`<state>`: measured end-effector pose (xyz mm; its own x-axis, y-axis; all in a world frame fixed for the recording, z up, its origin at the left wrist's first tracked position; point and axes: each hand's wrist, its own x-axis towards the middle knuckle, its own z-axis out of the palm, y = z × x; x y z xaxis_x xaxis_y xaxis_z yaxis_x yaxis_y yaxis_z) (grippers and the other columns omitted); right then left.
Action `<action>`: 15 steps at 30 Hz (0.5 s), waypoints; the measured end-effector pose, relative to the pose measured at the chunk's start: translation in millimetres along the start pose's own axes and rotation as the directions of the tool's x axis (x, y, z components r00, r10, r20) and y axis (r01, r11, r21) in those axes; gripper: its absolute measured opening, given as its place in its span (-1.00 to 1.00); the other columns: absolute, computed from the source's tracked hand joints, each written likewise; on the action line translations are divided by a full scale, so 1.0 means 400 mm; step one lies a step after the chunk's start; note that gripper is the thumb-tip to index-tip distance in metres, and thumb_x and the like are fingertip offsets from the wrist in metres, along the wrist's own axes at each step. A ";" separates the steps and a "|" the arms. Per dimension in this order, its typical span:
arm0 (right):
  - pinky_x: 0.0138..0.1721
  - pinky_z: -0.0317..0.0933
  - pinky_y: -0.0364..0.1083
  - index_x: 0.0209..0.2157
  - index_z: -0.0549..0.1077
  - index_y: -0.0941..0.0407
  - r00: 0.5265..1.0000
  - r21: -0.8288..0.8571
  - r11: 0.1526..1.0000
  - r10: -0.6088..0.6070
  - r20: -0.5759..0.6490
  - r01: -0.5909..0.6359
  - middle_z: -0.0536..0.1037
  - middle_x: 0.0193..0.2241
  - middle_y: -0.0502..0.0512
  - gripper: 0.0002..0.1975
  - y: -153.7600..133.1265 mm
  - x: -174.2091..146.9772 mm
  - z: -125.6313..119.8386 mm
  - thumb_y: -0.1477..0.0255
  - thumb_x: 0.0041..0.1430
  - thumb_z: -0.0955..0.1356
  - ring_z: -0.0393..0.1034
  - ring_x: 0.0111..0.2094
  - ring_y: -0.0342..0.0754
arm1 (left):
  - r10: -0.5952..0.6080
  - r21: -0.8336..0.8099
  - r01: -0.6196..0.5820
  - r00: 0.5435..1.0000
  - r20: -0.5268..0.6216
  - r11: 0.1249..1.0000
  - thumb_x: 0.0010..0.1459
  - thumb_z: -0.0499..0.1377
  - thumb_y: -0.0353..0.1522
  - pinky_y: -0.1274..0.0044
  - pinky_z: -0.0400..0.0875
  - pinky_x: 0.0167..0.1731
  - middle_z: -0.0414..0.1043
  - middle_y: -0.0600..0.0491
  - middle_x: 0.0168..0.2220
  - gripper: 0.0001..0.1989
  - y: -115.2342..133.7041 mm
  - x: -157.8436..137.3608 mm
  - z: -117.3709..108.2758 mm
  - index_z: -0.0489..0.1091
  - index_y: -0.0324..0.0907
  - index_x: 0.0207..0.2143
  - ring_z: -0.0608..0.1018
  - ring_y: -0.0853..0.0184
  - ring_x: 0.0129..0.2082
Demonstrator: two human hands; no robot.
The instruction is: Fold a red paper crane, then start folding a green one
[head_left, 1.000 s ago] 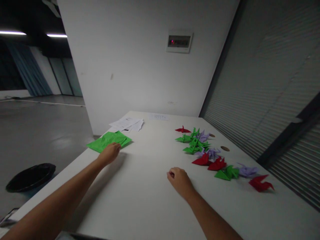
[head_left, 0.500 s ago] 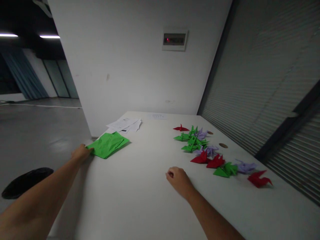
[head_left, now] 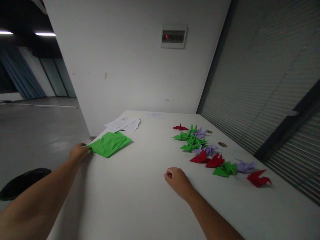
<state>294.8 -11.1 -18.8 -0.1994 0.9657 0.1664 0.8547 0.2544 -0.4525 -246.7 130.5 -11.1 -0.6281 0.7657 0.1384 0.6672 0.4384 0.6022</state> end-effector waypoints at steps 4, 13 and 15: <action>-0.33 0.04 -0.11 -0.49 0.54 0.13 1.000 0.006 1.000 0.011 0.003 -0.011 0.56 -0.46 0.06 -0.81 0.000 0.002 -0.001 0.51 0.21 0.39 0.37 -0.40 -0.07 | -0.036 -0.052 0.034 0.999 -0.032 0.998 -0.07 0.35 -0.26 0.32 0.47 -0.30 0.51 -0.05 -0.49 -0.76 0.033 -0.010 0.004 0.46 -0.18 -0.36 0.61 -0.05 -0.30; -0.32 0.06 -0.12 -0.48 0.55 0.13 1.000 0.005 1.000 0.014 0.020 -0.014 0.58 -0.45 0.07 -0.84 -0.004 0.000 -0.003 0.52 0.20 0.40 0.40 -0.38 -0.06 | -0.045 -0.398 -0.007 0.992 -0.120 0.917 -0.02 0.30 -0.42 0.51 0.41 -0.39 0.50 0.09 -0.42 -0.72 0.111 -0.050 -0.008 0.47 -0.21 -0.19 0.52 0.25 -0.39; -0.32 0.07 -0.12 -0.47 0.55 0.13 1.000 0.005 1.000 0.013 0.024 -0.013 0.58 -0.45 0.08 -0.84 -0.005 0.000 -0.004 0.52 0.20 0.39 0.40 -0.38 -0.06 | -0.044 -0.502 -0.020 0.992 -0.116 0.865 0.01 0.26 -0.43 0.51 0.43 -0.43 0.50 0.07 -0.38 -0.67 0.137 -0.050 -0.021 0.46 -0.23 -0.11 0.48 0.33 -0.47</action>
<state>293.6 -11.8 -16.6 -0.2000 0.9698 0.1398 0.8549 0.2424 -0.4587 -200.9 135.2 25.6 -0.6992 0.6858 0.2018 0.3887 0.1278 0.9124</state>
